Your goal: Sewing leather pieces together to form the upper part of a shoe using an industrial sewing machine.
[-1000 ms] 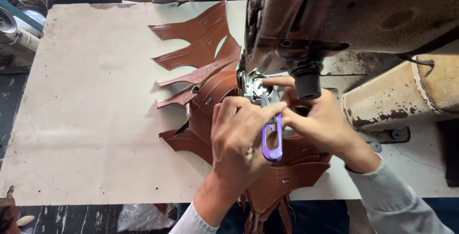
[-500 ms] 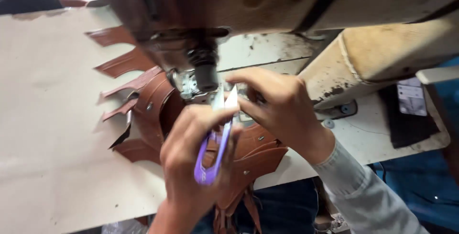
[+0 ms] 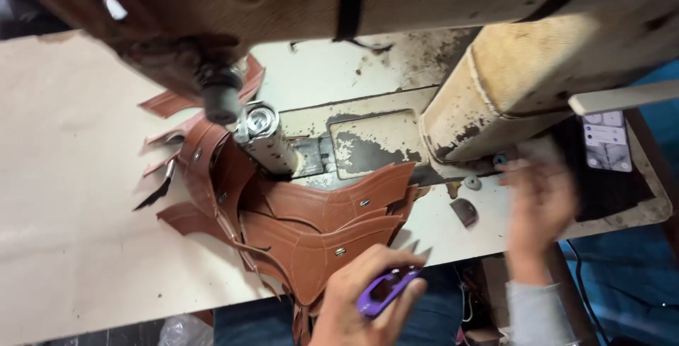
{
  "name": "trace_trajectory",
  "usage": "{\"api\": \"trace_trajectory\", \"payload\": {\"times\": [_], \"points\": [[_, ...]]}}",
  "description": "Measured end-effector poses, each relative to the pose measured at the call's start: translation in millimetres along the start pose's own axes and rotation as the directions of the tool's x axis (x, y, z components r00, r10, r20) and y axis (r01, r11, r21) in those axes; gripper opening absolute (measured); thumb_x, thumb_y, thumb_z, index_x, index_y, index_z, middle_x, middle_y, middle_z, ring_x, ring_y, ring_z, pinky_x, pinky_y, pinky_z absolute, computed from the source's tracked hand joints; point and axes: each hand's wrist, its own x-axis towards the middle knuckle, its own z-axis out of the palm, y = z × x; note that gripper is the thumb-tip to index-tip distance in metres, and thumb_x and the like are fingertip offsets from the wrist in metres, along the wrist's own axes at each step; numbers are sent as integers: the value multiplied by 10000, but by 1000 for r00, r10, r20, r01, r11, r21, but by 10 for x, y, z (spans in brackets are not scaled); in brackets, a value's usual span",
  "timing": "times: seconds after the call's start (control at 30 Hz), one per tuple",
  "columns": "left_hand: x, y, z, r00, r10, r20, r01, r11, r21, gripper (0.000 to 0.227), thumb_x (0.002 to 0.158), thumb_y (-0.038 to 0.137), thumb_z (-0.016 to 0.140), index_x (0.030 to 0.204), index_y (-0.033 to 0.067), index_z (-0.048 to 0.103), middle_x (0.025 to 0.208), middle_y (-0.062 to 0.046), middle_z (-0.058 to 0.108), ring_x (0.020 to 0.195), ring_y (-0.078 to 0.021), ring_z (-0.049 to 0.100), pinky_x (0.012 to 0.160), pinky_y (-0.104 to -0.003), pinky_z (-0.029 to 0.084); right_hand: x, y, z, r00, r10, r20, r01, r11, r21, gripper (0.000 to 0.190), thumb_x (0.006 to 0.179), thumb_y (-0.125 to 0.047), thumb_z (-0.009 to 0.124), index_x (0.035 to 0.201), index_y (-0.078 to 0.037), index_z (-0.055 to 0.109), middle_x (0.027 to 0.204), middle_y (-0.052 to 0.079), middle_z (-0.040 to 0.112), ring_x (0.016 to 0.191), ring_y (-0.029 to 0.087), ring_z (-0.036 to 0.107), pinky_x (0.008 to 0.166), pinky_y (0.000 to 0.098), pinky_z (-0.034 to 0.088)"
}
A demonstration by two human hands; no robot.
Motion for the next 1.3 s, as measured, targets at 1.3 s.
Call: {"api": "trace_trajectory", "payload": {"times": [1.3], "points": [[-291, -173, 258, 966, -155, -206, 168, 985, 48, 386, 813, -4, 631, 1171, 131, 686, 871, -76, 730, 796, -181, 756, 748, -263, 593, -642, -931, -455, 958, 159, 238, -182, 980, 81, 635, 1117, -555, 413, 837, 4, 523, 815, 172, 533, 723, 196, 465, 620, 297, 357]]}}
